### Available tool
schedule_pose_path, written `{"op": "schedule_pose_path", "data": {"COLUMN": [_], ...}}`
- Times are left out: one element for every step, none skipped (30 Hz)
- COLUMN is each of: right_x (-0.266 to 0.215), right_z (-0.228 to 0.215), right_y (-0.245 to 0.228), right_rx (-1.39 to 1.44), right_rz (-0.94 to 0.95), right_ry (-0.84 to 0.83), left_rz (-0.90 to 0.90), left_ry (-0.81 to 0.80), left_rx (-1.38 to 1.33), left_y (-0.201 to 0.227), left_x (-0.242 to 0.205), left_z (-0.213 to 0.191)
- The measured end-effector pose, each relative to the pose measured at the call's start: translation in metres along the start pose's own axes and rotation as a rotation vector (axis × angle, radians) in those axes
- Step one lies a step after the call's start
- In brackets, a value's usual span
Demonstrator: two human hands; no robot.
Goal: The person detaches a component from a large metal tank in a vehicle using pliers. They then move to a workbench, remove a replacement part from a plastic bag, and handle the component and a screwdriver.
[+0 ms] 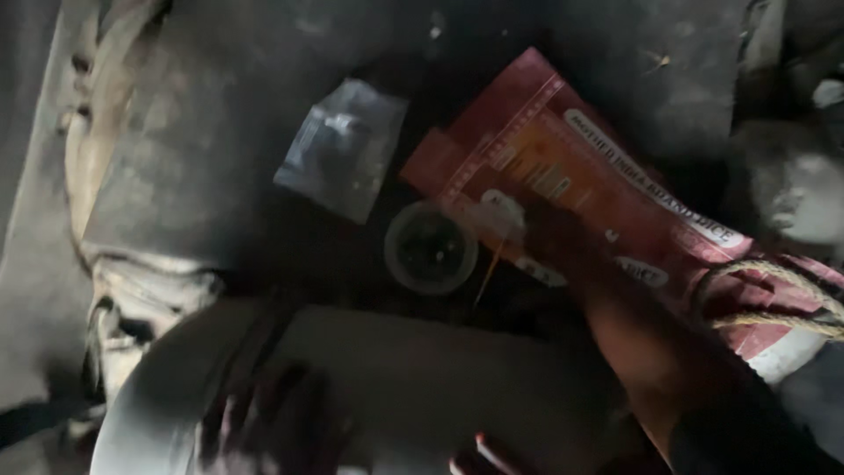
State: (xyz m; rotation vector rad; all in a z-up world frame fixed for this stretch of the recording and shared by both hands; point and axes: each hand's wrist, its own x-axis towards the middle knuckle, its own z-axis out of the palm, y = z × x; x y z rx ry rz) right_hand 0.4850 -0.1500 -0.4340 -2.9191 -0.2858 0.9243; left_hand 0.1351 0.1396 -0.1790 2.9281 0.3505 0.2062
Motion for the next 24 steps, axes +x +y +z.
{"op": "schedule_pose_path", "data": {"right_x": [0.001, 0.002, 0.002, 0.004, 0.003, 0.002, 0.0, -0.001, -0.002, -0.003, -0.006, -0.008, -0.006, -0.004, 0.005, 0.014, 0.015, 0.014, 0.015, 0.014, 0.008, 0.0, -0.012, -0.026], "right_z": [0.0, 0.001, 0.001, 0.001, 0.007, 0.015, 0.02, 0.025, 0.031, 0.037, 0.042, 0.045, 0.044, 0.041, 0.027, 0.011, -0.002, -0.018, -0.038, -0.061, -0.083, -0.106, -0.13, -0.154], "right_y": [-0.003, -0.007, -0.007, -0.01, -0.018, -0.027, -0.033, -0.037, -0.042, -0.045, -0.044, -0.043, -0.041, -0.039, -0.035, -0.03, -0.022, -0.015, -0.009, -0.005, -0.002, 0.0, 0.004, 0.006], "right_rx": [0.023, 0.045, 0.063, 0.081, 0.101, 0.09, 0.064, 0.038, 0.045, 0.057, 0.071, 0.125, 0.187, 0.26, 0.376, 0.496, 0.621, 0.755, 0.895, 1.046, 1.165, 1.282, 1.396, 1.506], "right_rz": [-0.001, 0.005, -0.027, -0.066, -0.107, -0.146, -0.186, -0.21, -0.202, -0.197, -0.186, -0.156, -0.133, -0.106, -0.082, -0.062, -0.044, -0.045, -0.057, -0.079, -0.077, -0.063, -0.024, 0.012], "right_ry": [0.011, 0.024, 0.034, 0.047, 0.044, 0.018, 0.001, -0.018, -0.002, 0.007, 0.018, 0.052, 0.095, 0.14, 0.224, 0.317, 0.396, 0.455, 0.508, 0.564, 0.495, 0.413, 0.277, 0.137], "left_rz": [-0.035, -0.069, -0.062, -0.055, -0.049, -0.033, -0.014, 0.005, 0.006, 0.007, 0.003, -0.005, -0.01, -0.016, -0.016, -0.014, -0.012, -0.011, -0.009, -0.012, -0.013, -0.016, -0.022, -0.029], "left_ry": [-0.013, -0.026, -0.017, -0.008, -0.005, -0.009, -0.006, -0.003, 0.034, 0.071, 0.104, 0.083, 0.071, 0.06, 0.066, 0.067, 0.056, 0.045, 0.04, 0.032, 0.021, 0.014, -0.003, -0.015], "left_rx": [0.025, 0.05, 0.035, 0.019, 0.014, 0.011, 0.008, 0.006, -0.022, -0.05, -0.079, -0.055, -0.037, -0.018, -0.012, -0.005, -0.009, -0.012, -0.013, -0.011, -0.013, -0.005, -0.007, -0.007], "left_y": [0.0, 0.0, 0.003, 0.005, 0.004, 0.004, 0.004, 0.004, 0.004, 0.004, 0.005, 0.006, 0.006, 0.005, 0.004, 0.002, 0.002, 0.002, 0.002, 0.002, 0.001, 0.0, 0.001, 0.001], "left_x": [0.001, 0.002, 0.003, 0.004, 0.004, 0.004, 0.008, 0.012, 0.012, 0.012, 0.009, 0.005, 0.002, -0.001, 0.002, 0.004, 0.001, -0.002, -0.004, -0.005, -0.009, -0.011, -0.013, -0.013], "left_z": [-0.002, -0.005, -0.004, -0.004, -0.006, -0.008, -0.008, -0.006, -0.007, -0.007, -0.007, -0.008, -0.008, -0.01, -0.007, -0.005, -0.006, -0.007, -0.007, -0.007, -0.008, -0.009, -0.008, -0.007]}}
